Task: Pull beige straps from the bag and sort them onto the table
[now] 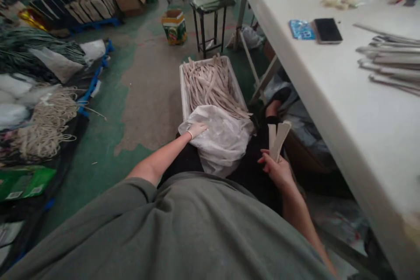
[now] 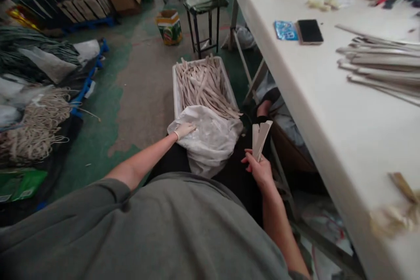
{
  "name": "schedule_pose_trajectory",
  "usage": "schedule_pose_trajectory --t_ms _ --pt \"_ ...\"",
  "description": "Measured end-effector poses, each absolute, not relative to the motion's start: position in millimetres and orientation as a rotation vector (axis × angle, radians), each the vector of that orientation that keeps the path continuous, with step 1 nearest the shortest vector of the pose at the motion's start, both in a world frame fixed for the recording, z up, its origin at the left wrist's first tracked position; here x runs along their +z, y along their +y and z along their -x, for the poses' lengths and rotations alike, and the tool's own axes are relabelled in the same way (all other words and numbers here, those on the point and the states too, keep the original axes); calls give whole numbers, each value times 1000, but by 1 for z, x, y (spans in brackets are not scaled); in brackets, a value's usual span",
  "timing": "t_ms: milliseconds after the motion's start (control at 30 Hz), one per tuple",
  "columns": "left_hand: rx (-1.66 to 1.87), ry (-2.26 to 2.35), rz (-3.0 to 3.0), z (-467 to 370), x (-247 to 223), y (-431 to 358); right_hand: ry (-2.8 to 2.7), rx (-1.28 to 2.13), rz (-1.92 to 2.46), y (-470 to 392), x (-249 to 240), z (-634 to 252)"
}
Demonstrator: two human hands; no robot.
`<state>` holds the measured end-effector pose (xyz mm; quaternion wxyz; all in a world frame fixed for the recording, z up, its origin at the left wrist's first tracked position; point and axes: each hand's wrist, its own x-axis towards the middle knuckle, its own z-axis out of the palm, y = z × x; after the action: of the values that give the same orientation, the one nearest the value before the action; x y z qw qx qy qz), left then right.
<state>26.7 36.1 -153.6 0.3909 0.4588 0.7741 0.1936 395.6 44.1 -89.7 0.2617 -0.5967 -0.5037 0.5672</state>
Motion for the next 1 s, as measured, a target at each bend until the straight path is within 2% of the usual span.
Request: schedule_pose_trajectory --t_ms 200,433,800,1000 --pt "208 1939 -1325 -43 -155 41 -1406 1402 1624 44 -100 -395" --pt "36 1995 -1383 -80 -170 55 -1553 1381 1665 42 -100 -390" --pt "111 2242 -1493 -61 -154 49 -1623 1348 1635 38 -98 -390" --pt "57 2191 -1684 -66 -151 72 -1689 1308 1663 35 -102 -392"
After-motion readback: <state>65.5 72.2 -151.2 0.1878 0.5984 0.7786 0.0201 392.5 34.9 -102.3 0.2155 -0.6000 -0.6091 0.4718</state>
